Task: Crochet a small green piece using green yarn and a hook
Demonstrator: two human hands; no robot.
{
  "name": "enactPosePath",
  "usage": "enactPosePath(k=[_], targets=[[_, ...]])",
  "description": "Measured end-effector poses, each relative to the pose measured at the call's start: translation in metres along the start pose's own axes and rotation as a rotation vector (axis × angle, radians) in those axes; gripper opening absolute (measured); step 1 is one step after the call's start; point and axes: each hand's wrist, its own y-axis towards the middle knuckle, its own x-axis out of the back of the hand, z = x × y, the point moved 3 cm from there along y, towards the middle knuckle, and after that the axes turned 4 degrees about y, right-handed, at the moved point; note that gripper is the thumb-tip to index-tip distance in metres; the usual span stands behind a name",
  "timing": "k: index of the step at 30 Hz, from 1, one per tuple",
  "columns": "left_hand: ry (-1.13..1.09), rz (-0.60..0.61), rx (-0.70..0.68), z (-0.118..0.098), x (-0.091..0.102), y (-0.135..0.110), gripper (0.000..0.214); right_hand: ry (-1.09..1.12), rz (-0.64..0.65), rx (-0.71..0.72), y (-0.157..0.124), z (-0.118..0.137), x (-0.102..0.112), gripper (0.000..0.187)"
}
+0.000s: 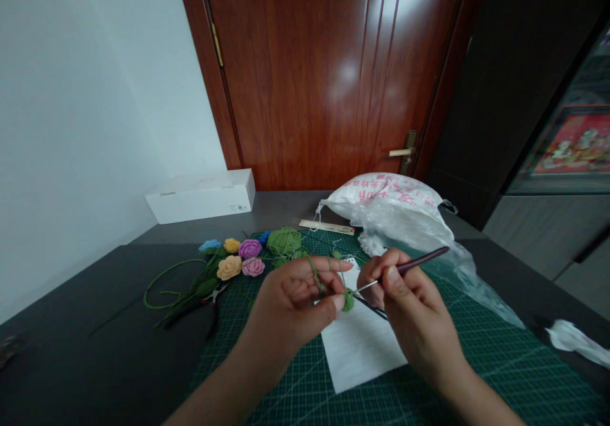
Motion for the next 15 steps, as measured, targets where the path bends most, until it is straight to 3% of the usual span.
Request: enactPosePath(k=[4, 7, 10, 15], targets=[[-0.113, 0.029, 0.057, 0.005, -0.002, 0.002, 0.026, 0.254, 0.001, -0.24, -0.003, -0.015, -0.011, 0.028], [-0.149, 0.022, 0.063, 0.007, -0.002, 0.002, 0.029, 0.274, 0.006, -0.206, -0.007, -0.017, -0.018, 0.029], [-0.171, 0.009, 0.047, 0.009, -0.003, -0.001, 0.031, 0.105, -0.029, 0.013, -0.009, -0.009, -0.017, 0.021], [-0.196, -0.121, 0.036, 0.009, -0.01, -0.008, 0.013, -0.621, -0.017, 0.527, -0.018, 0.01, -0.015, 0.017]])
